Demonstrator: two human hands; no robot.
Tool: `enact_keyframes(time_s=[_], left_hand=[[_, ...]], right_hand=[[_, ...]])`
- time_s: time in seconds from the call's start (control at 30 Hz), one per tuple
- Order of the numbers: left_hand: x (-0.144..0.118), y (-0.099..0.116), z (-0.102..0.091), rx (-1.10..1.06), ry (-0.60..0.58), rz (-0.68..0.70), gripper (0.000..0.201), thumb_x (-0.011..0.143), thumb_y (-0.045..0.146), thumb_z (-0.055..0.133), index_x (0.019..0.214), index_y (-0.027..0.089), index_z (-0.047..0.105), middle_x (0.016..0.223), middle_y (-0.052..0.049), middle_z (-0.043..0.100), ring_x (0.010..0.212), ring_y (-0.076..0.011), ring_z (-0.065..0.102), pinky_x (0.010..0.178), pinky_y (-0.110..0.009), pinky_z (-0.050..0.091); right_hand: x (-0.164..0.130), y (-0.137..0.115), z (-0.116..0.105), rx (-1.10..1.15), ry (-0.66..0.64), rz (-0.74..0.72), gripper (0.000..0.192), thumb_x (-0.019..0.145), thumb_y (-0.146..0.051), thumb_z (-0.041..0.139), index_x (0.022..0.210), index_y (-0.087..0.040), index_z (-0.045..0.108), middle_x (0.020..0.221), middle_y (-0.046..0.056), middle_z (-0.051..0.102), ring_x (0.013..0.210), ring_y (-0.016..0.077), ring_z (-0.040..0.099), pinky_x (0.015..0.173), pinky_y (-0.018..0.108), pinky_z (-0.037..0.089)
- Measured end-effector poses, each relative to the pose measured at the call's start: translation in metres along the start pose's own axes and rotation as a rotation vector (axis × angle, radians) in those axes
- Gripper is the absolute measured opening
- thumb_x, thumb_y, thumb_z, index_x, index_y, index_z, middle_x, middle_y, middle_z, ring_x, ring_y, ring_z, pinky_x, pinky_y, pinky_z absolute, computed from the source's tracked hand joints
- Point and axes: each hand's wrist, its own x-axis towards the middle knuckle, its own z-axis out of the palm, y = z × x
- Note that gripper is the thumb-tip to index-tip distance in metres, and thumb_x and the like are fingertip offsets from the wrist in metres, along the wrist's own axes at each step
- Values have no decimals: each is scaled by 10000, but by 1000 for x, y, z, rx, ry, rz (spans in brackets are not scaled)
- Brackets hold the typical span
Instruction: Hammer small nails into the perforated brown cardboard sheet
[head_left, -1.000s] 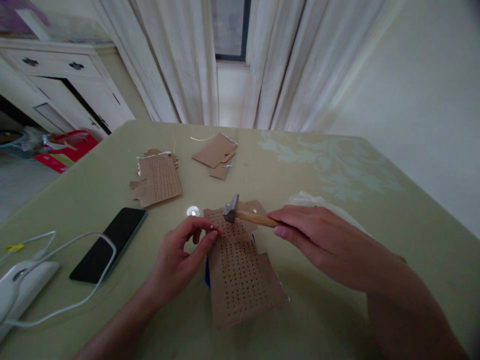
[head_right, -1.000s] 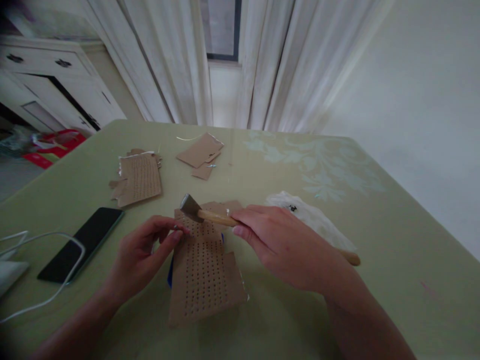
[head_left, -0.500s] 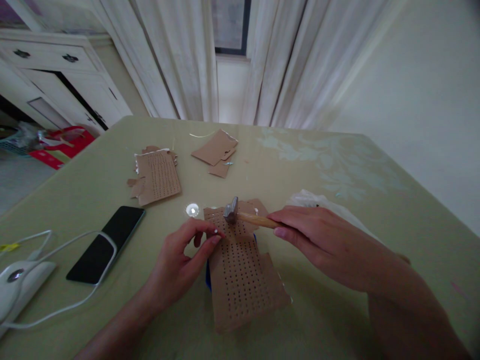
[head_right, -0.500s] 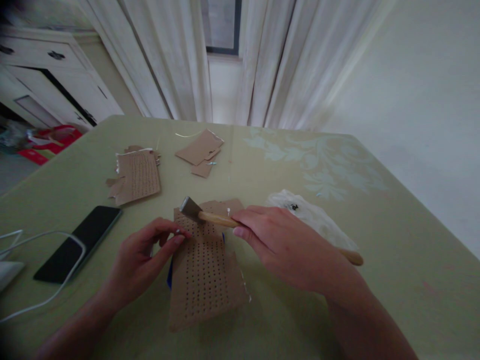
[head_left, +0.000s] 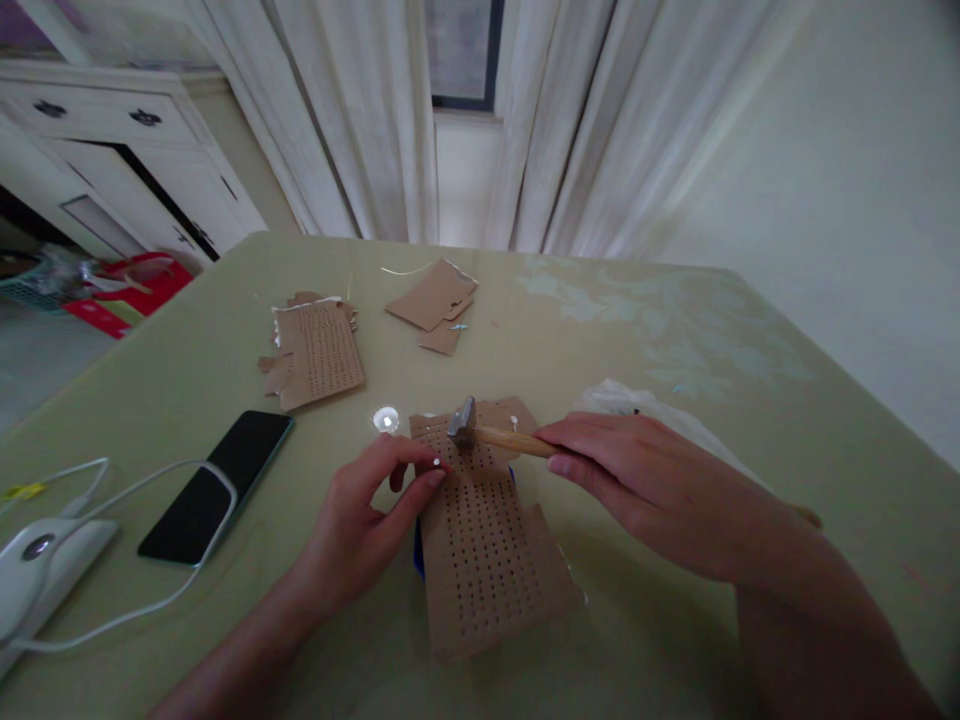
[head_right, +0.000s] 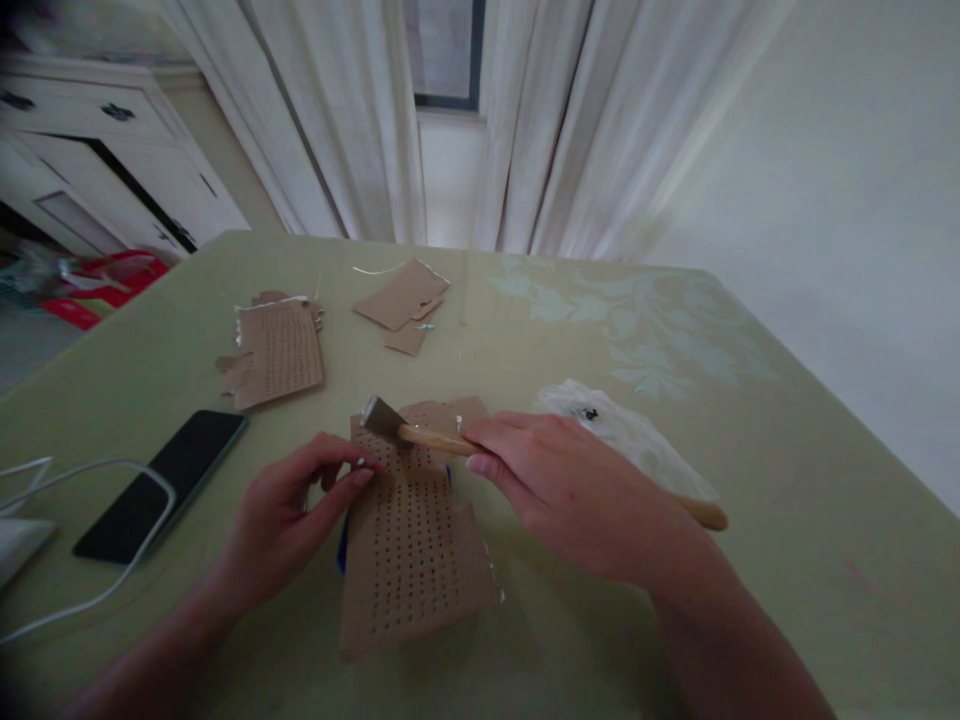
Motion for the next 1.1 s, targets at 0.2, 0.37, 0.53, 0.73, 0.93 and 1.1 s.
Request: enact_keyframes(time_s=[0.2, 0.37, 0.53, 0.73, 0.93, 1.1], left_hand=[[1, 2, -1, 33, -5, 50, 86, 1033, 182, 722, 1035, 255, 768, 875, 27, 746, 712, -122, 603, 644, -231, 497], [0, 3, -1, 84, 18, 99, 109, 1020, 150, 723, 1018, 254, 753, 834, 43, 717, 693, -121, 579, 629, -231, 468], [0, 2, -1, 105, 47, 124, 133, 1000, 128, 748, 1022, 259, 751, 828, 53, 723, 672, -118, 567, 596, -234, 435], [2, 5, -1, 110, 35, 137, 114, 1005, 133, 734, 1006, 245, 758, 837, 36, 747, 666, -128, 557, 598, -241, 443], [2, 6, 0, 135, 38, 157, 112, 1008, 136, 737, 1008, 246, 757, 838, 35, 765, 656, -128, 567, 597, -244, 444], [2, 4, 1, 144, 21, 170, 116, 1011, 135, 720, 991, 245, 753, 819, 26, 753, 700, -148, 633, 694, -271, 527]], right_hand=[[-6, -8, -7, 73, 153, -32, 273, 1186, -315, 516, 1266, -197, 749, 1062, 68, 808, 924, 240, 735, 823, 368, 509], [-11, -17, -6, 128, 155, -62, 242, 1181, -319, 539, 1245, -219, 750, 1086, 60, 818, 935, 227, 751, 808, 344, 526], [-18, -22, -2, 85, 151, -101, 225, 1184, -304, 545, 1297, -248, 731, 1146, 54, 819, 991, 234, 757, 864, 356, 527], [-18, -23, -1, 87, 153, -54, 221, 1198, -316, 513, 1201, -238, 720, 1059, 42, 801, 930, 222, 743, 818, 349, 502], [-18, -22, 0, 64, 173, -88, 217, 1199, -312, 516, 1251, -242, 715, 1121, 42, 814, 966, 228, 752, 852, 361, 501], [-21, -23, 2, 40, 107, -72, 230, 1197, -303, 497, 1223, -247, 719, 1150, 59, 817, 957, 244, 759, 840, 376, 515]])
